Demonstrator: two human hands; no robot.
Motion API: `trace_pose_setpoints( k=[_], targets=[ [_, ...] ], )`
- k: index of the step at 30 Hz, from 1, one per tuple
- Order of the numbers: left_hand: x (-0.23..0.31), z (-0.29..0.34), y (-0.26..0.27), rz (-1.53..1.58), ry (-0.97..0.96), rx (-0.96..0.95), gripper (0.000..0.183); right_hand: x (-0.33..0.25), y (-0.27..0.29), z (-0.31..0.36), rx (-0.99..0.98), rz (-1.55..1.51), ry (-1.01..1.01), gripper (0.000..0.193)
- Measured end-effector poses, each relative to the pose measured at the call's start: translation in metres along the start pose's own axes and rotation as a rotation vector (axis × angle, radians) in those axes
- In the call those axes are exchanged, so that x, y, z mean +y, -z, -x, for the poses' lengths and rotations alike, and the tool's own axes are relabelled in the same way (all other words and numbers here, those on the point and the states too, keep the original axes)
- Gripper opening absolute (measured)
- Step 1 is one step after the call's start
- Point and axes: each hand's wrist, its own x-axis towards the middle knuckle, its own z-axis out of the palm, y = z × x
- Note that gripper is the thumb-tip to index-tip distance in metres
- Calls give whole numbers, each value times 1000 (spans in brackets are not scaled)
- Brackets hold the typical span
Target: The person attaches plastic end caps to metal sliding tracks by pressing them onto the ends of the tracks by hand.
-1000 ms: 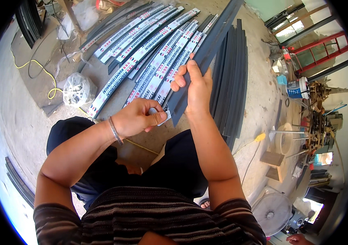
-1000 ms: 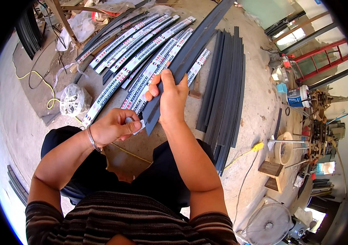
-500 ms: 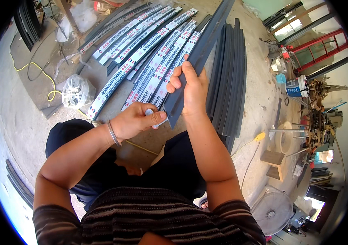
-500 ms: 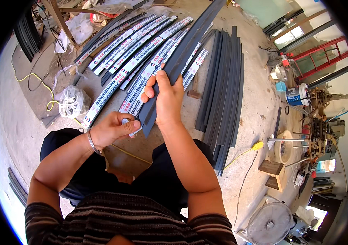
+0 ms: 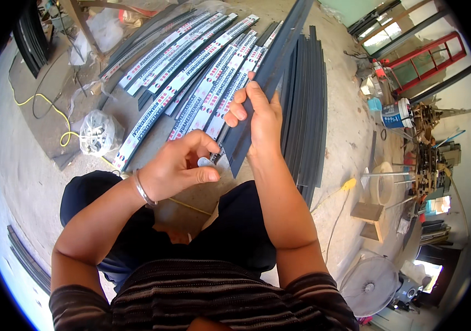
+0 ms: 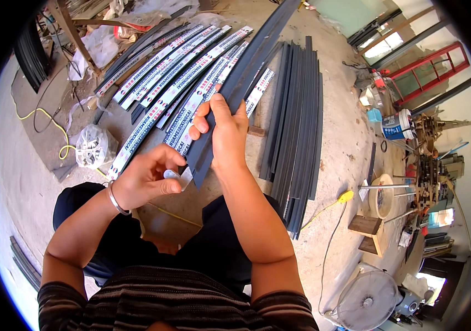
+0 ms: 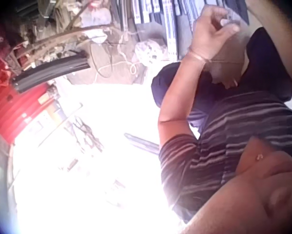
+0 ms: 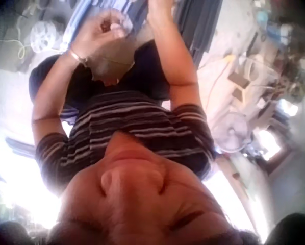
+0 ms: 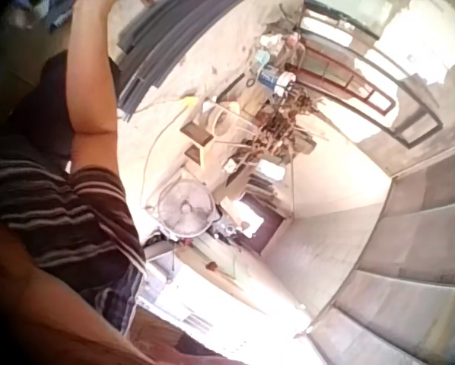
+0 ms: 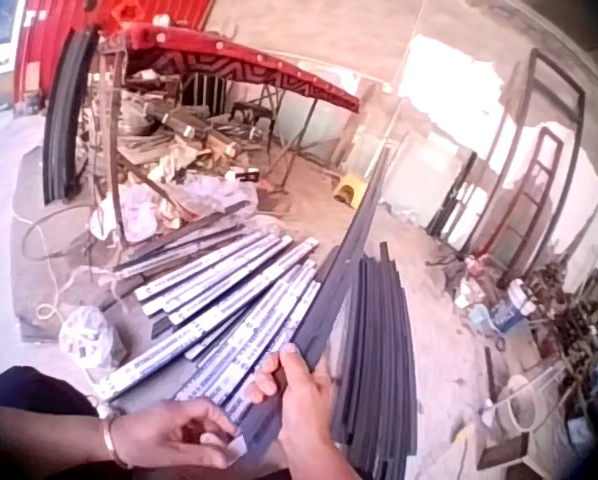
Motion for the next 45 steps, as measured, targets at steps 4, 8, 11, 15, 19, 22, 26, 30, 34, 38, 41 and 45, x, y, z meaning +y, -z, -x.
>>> trace_pose_setpoints(
  k=[4,8,11,15,19,22,26,30,34,38,41,45],
  targets=[
    [14,-2,5,-367,-256,83,32,-1,10,-5,46,-105,-67,15],
    [13,-1,6,-399,-300,153,32,5,19,-12,70,-185,-111,12],
    [9,1,1,-348,-269,182,32,7,21,-12,81,-200,-130,12],
    [7,6,-8,-334,-159,188,34,9,15,-8,112,-155,-87,12],
    [7,3,-6,-254,-84,212,35,7,14,-8,113,-152,-63,11],
    [7,3,-3,-343,-167,162,34,5,11,-2,73,-97,-57,12],
    [8,1,-1,-327,-142,137,34,7,9,3,91,-60,-142,20],
    [6,4,-11,-314,-113,236,33,15,17,-5,132,-158,-131,10],
    [-3,-3,-13,-328,-79,329,33,16,22,-11,137,-166,-82,11],
    [-9,-4,-16,-269,-145,380,34,11,11,-4,121,-109,-89,11],
    [-7,-1,-19,-332,-154,413,36,10,8,-2,104,-69,-96,13],
    [-4,-2,-22,-362,-160,467,38,11,9,0,112,-104,-70,14]
  ],
)
